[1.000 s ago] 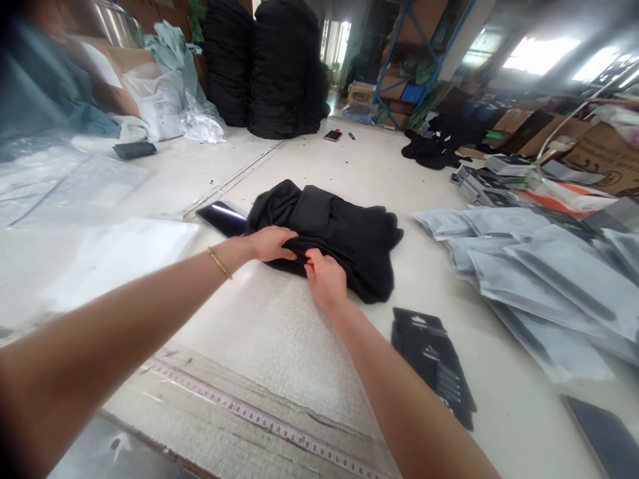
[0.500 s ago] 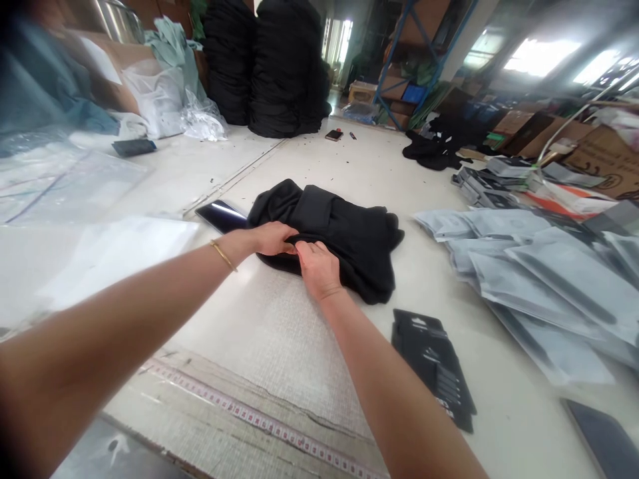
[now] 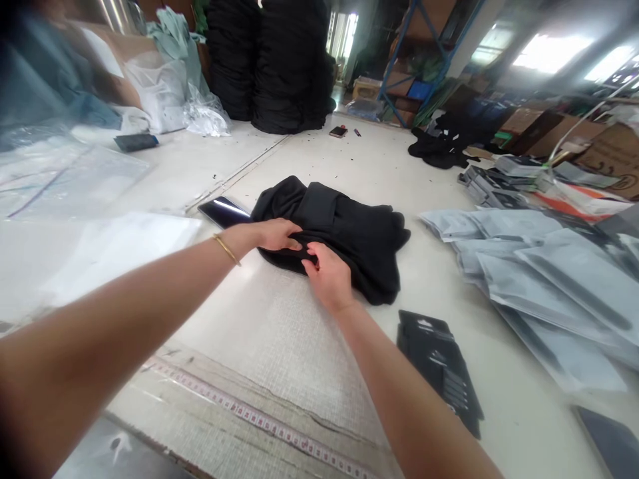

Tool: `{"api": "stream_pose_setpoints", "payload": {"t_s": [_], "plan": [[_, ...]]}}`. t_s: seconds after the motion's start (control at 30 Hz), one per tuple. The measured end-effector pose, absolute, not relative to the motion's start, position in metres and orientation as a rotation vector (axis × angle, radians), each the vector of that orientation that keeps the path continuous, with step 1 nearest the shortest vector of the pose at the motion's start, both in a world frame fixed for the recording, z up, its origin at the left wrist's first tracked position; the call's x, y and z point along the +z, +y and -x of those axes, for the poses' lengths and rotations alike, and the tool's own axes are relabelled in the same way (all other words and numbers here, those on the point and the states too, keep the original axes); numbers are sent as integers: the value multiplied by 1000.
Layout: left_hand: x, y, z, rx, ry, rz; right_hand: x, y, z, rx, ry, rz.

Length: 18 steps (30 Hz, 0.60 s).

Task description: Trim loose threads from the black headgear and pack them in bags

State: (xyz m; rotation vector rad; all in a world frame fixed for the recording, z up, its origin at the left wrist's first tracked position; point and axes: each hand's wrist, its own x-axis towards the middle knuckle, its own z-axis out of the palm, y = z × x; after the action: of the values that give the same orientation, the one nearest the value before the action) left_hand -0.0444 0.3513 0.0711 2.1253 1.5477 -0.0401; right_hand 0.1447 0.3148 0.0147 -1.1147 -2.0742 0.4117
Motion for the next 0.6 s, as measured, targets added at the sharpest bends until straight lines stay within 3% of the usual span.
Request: {"api": "stream_pose_setpoints", "payload": {"t_s": [0.1,0.2,0.6], "plan": [[73,351,44,-29,1537,-2119,3,322,-133,77,-2224,1060],[75,351,44,-45,1535,-2066,-1,327,-130,29,-2232,1113],[82,345,45,-124,1545,-2022,24,312,-153,1357,-1687,1238]]}}
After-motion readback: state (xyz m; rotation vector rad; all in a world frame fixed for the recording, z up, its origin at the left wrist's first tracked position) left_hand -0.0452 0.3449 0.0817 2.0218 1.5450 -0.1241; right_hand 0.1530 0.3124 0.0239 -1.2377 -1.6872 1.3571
